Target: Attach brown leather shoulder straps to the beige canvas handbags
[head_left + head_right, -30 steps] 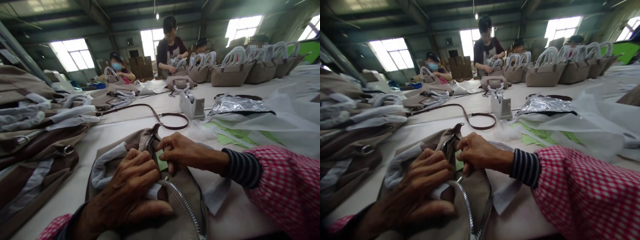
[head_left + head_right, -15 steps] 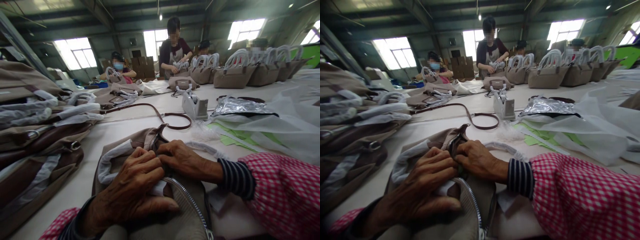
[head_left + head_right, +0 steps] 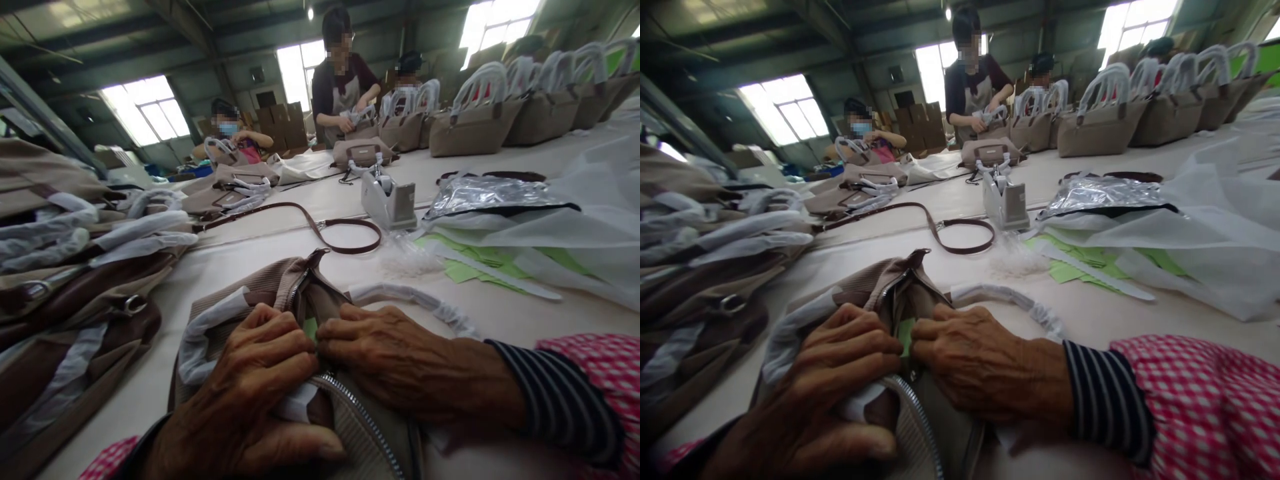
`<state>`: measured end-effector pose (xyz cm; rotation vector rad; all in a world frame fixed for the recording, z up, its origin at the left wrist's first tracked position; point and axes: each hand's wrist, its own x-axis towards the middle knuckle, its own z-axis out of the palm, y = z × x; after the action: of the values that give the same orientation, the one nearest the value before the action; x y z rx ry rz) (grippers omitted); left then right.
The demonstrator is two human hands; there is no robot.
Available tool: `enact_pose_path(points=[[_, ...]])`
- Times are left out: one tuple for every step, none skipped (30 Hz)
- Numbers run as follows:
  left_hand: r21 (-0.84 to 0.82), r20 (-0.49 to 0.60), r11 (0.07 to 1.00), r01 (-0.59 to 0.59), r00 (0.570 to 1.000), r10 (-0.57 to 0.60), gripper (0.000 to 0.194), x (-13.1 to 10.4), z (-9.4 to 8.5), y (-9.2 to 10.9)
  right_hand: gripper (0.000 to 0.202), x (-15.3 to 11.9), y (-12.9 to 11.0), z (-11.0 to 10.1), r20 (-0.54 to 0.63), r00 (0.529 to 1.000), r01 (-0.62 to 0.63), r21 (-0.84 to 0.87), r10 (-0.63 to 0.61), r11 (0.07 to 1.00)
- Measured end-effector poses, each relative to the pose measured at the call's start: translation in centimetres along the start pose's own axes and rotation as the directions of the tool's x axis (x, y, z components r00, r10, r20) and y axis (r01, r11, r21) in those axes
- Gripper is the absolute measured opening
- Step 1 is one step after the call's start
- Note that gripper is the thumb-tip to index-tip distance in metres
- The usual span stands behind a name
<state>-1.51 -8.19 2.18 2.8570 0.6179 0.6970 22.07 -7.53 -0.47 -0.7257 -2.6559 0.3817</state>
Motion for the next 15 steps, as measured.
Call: enact_pose_path(points=[[-0.006, 0.001, 1.0, -0.001, 1.0, 0.001, 0.047, 0.0, 0.1, 0.0, 0.014, 0.1, 0.1, 0.3, 0.029, 0.999, 0.04, -0.025, -0.039, 0.999], [-0.012, 0.006, 1.0, -0.001, 1.0, 0.001, 0.046, 0.0, 0.1, 0.0, 0.011, 0.1, 0.3, 0.7, 0.049, 0.996, 0.071, -0.036, -0.07, 0.997], [-0.019, 0.013, 1.0, -0.002, 1.0, 0.002, 0.045, 0.1, 0.1, 0.0, 0.008, 0.2, 0.5, 1.0, 0.058, 0.994, 0.09, -0.047, -0.087, 0.995], [-0.025, 0.019, 1.0, -0.002, 1.0, 0.003, 0.045, 0.2, 0.1, 0.0, 0.006, 0.3, 0.7, 1.3, 0.054, 0.994, 0.099, -0.064, -0.095, 0.993], [-0.026, 0.025, 1.0, -0.003, 1.0, 0.004, 0.044, 0.2, 0.1, 0.1, 0.006, 0.5, 0.8, 1.6, 0.041, 0.994, 0.102, -0.083, -0.099, 0.991], [-0.022, 0.024, 1.0, -0.006, 1.0, 0.007, 0.043, 0.3, 0.0, 0.1, 0.007, 0.6, 1.0, 1.8, 0.028, 0.995, 0.102, -0.098, -0.1, 0.99], [-0.013, 0.014, 1.0, -0.013, 1.0, 0.013, 0.042, 0.3, 0.0, 0.1, 0.009, 0.7, 1.1, 1.9, 0.018, 0.995, 0.103, -0.103, -0.102, 0.989], [-0.005, 0.002, 1.0, -0.022, 1.0, 0.022, 0.042, 0.3, -0.1, 0.1, 0.009, 0.7, 1.2, 1.9, 0.015, 0.994, 0.106, -0.095, -0.105, 0.99], [0.004, -0.009, 1.0, -0.031, 0.999, 0.031, 0.041, 0.3, -0.1, 0.1, 0.008, 0.8, 1.2, 1.8, 0.018, 0.994, 0.112, -0.07, -0.111, 0.991], [0.006, -0.017, 0.999, -0.035, 0.999, 0.035, 0.041, 0.2, -0.1, 0.1, 0.008, 0.8, 1.3, 1.6, 0.019, 0.994, 0.109, -0.031, -0.108, 0.994], [-0.004, -0.024, 0.999, -0.033, 0.999, 0.033, 0.041, 0.0, 0.0, 0.1, 0.011, 0.8, 1.4, 1.3, 0.014, 0.995, 0.097, 0.02, -0.097, 0.995], [-0.027, -0.029, 0.999, -0.026, 0.999, 0.025, 0.041, -0.2, 0.1, 0.0, 0.017, 0.7, 1.4, 0.9, -0.004, 0.997, 0.081, 0.082, -0.081, 0.993], [-0.062, -0.035, 0.998, -0.017, 0.999, 0.015, 0.041, -0.3, 0.1, 0.0, 0.025, 0.5, 1.5, 0.4, -0.031, 0.998, 0.057, 0.152, -0.053, 0.987], [-0.101, -0.047, 0.995, -0.008, 0.999, 0.003, 0.042, -0.5, 0.2, 0.1, 0.033, 0.3, 1.6, 0.0, -0.062, 0.998, 0.025, 0.227, -0.011, 0.974], [-0.138, -0.058, 0.99, -0.002, 0.998, -0.006, 0.043, -0.5, 0.3, 0.1, 0.038, 0.0, 1.6, -0.5, -0.094, 0.995, -0.01, 0.305, 0.041, 0.952]])
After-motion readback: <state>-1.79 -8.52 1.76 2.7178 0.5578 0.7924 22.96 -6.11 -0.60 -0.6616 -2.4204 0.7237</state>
